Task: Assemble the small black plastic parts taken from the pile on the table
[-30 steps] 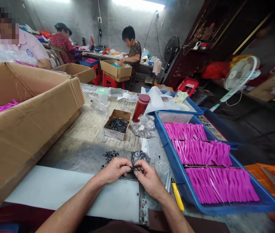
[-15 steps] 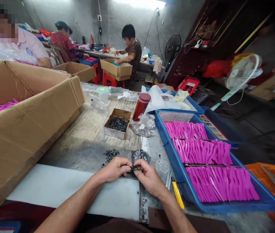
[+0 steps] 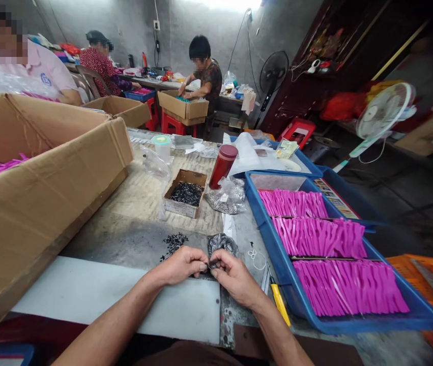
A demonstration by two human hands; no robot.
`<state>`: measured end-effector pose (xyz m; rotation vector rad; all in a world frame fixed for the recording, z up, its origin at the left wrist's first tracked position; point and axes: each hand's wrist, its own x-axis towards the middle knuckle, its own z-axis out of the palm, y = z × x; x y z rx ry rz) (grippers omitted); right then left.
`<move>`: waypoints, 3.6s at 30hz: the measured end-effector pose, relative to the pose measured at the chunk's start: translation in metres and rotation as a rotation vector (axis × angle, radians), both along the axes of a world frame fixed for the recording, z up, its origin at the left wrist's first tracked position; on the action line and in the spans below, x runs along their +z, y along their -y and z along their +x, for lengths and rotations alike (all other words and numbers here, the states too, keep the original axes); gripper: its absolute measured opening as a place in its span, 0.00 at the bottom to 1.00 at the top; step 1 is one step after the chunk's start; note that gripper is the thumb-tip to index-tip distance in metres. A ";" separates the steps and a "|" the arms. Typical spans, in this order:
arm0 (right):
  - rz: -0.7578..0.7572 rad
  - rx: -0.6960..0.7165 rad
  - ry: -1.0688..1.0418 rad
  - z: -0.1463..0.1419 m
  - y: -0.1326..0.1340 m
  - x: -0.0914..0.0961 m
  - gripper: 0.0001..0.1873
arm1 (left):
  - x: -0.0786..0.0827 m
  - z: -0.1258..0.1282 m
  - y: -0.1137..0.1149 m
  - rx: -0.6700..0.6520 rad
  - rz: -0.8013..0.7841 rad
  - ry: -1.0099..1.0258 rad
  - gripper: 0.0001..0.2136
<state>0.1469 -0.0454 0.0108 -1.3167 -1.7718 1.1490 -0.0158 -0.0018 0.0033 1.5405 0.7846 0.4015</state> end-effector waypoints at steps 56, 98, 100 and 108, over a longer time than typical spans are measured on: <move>-0.060 -0.013 -0.070 0.000 -0.001 -0.005 0.06 | 0.000 0.000 0.000 -0.011 0.051 -0.016 0.07; -0.143 0.081 -0.020 -0.003 -0.009 0.005 0.07 | -0.003 -0.003 0.001 -0.071 0.283 -0.110 0.08; -0.142 0.075 -0.033 -0.003 -0.009 0.004 0.07 | -0.004 -0.003 0.001 -0.063 0.264 -0.102 0.07; -0.082 -0.067 -0.055 0.008 -0.004 0.002 0.08 | 0.012 -0.007 -0.002 0.193 0.057 -0.034 0.05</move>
